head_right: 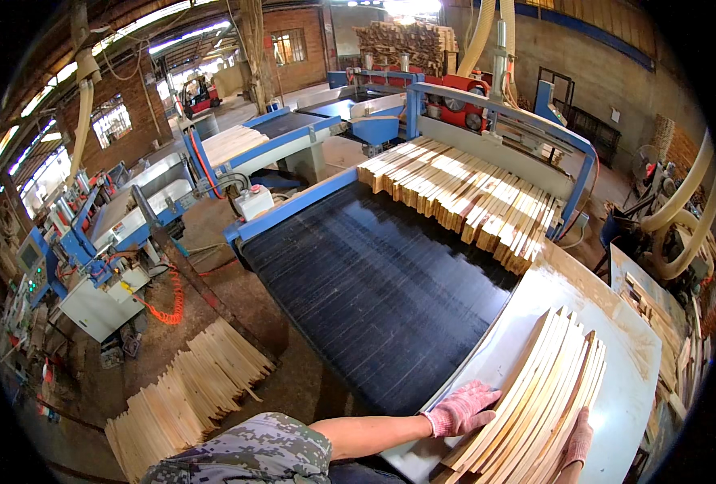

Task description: The person picks up stacks of wooden planks from the floor and places them onto a conveyor belt. They repeatedly lift bundles of wood, align them, and arrange them on the belt while another worker is visible in the background.

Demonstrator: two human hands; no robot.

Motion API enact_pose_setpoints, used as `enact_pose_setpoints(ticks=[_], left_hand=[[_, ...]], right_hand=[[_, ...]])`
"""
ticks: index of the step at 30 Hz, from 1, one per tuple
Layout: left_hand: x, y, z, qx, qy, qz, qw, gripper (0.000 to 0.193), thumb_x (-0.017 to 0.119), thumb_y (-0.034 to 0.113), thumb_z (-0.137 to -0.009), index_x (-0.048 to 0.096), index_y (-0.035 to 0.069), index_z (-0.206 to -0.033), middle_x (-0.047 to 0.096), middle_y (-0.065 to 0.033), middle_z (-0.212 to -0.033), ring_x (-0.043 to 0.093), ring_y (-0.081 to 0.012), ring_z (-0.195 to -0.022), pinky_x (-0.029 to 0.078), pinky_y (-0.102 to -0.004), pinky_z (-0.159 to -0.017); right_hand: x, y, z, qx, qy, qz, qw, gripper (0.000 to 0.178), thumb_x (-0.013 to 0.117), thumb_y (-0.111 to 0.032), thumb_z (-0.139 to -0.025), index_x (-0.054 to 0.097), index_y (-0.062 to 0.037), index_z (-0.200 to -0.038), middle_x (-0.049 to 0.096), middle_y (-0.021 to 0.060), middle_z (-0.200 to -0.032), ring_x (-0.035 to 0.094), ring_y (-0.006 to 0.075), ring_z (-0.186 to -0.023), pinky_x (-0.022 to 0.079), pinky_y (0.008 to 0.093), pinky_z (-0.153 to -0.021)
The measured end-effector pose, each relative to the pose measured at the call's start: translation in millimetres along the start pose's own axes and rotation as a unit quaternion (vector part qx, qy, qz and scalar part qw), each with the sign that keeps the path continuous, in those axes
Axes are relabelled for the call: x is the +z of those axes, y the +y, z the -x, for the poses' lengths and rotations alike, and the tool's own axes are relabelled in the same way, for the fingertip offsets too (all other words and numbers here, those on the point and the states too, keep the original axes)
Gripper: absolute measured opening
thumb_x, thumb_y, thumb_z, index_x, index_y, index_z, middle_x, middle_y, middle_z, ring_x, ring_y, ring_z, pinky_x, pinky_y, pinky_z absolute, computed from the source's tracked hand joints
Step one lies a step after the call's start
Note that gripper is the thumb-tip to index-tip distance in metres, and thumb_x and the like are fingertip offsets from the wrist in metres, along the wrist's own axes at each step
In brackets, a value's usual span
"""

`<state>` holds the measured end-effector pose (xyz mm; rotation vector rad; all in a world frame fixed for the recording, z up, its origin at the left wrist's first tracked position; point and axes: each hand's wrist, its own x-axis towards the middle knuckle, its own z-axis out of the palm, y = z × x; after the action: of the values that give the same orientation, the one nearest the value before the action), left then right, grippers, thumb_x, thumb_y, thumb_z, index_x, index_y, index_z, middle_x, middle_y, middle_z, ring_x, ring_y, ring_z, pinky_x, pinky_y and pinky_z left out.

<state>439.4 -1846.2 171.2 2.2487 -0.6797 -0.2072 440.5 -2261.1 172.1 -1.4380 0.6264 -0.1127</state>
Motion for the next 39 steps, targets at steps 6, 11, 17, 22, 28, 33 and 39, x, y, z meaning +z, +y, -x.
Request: enact_pose_setpoints(ticks=[6, 11, 17, 22, 28, 33, 39], left_hand=[[-6.2, 6.9, 1.2, 0.002, -0.004, 0.011, 1.000, 0.076, 0.044, 0.056, -0.108, 0.041, 0.003, -0.162, 0.041, -0.0321, -0.164, 0.030, -0.0507, -0.156, 0.019, -0.0508, -0.132], [-5.3, 3.8, 3.5, -0.002, 0.001, 0.012, 1.000, 0.075, 0.046, 0.056, -0.108, 0.043, 0.002, -0.160, 0.043, -0.0321, -0.163, 0.031, -0.0512, -0.156, 0.019, -0.0508, -0.132], [5.8, -7.2, -4.1, 0.030, 0.034, 0.004, 0.999, 0.071, 0.050, 0.050, -0.106, 0.046, 0.000, -0.157, 0.051, -0.0335, -0.152, 0.042, -0.0519, -0.145, 0.027, -0.0530, -0.127], [-21.4, 19.4, -9.3, 0.096, 0.054, 0.008, 0.994, 0.054, 0.058, 0.037, -0.097, 0.059, -0.001, -0.136, 0.064, -0.0267, -0.116, 0.056, -0.0482, -0.113, 0.044, -0.0562, -0.104], [-7.4, 6.1, -16.2, 0.110, 0.082, -0.009, 0.990, 0.054, 0.055, 0.036, -0.098, 0.059, 0.001, -0.139, 0.065, -0.0262, -0.117, 0.057, -0.0486, -0.112, 0.044, -0.0567, -0.105], [7.5, -8.4, -9.6, 0.100, 0.075, -0.019, 0.992, 0.077, 0.040, 0.058, -0.107, 0.051, -0.003, -0.153, 0.058, -0.0314, -0.146, 0.048, -0.0486, -0.141, 0.026, -0.0538, -0.127], [6.8, -7.9, -8.4, 0.096, 0.063, -0.012, 0.993, 0.077, 0.042, 0.057, -0.108, 0.050, -0.003, -0.155, 0.055, -0.0318, -0.152, 0.046, -0.0457, -0.147, 0.022, -0.0520, -0.129]], right_hand=[[-6.0, 3.5, -3.4, -0.007, -0.003, -0.011, 1.000, 0.070, 0.055, -0.056, -0.109, 0.068, 0.0119, -0.124, 0.077, 0.0220, -0.107, 0.078, 0.0289, -0.083, 0.066, 0.0394, -0.072], [0.5, 0.8, 1.2, -0.007, -0.005, 0.005, 1.000, 0.073, 0.055, -0.058, -0.108, 0.068, 0.0125, -0.122, 0.077, 0.0222, -0.106, 0.078, 0.0292, -0.084, 0.066, 0.0403, -0.073], [21.7, -25.1, 39.0, 0.006, 0.017, 0.101, 0.995, 0.074, 0.052, -0.059, -0.109, 0.071, 0.0106, -0.123, 0.078, 0.0184, -0.102, 0.077, 0.0258, -0.083, 0.063, 0.0384, -0.075], [46.9, -65.7, 85.4, 0.047, 0.076, 0.104, 0.991, 0.063, 0.054, -0.055, -0.107, 0.071, 0.0028, -0.127, 0.077, 0.0112, -0.107, 0.072, 0.0199, -0.088, 0.057, 0.0351, -0.077], [47.6, -70.1, 78.9, 0.039, 0.112, 0.228, 0.966, 0.080, 0.056, -0.070, -0.100, 0.077, 0.0047, -0.119, 0.077, 0.0133, -0.106, 0.070, 0.0235, -0.091, 0.054, 0.0392, -0.082], [32.7, -55.6, 62.1, 0.043, 0.116, 0.230, 0.965, 0.076, 0.056, -0.067, -0.101, 0.076, 0.0031, -0.123, 0.079, 0.0160, -0.111, 0.073, 0.0256, -0.100, 0.055, 0.0391, -0.091], [30.6, -63.3, 71.0, 0.046, 0.112, 0.254, 0.960, 0.073, 0.057, -0.067, -0.101, 0.076, -0.0013, -0.127, 0.078, 0.0132, -0.115, 0.073, 0.0251, -0.103, 0.054, 0.0389, -0.094]])
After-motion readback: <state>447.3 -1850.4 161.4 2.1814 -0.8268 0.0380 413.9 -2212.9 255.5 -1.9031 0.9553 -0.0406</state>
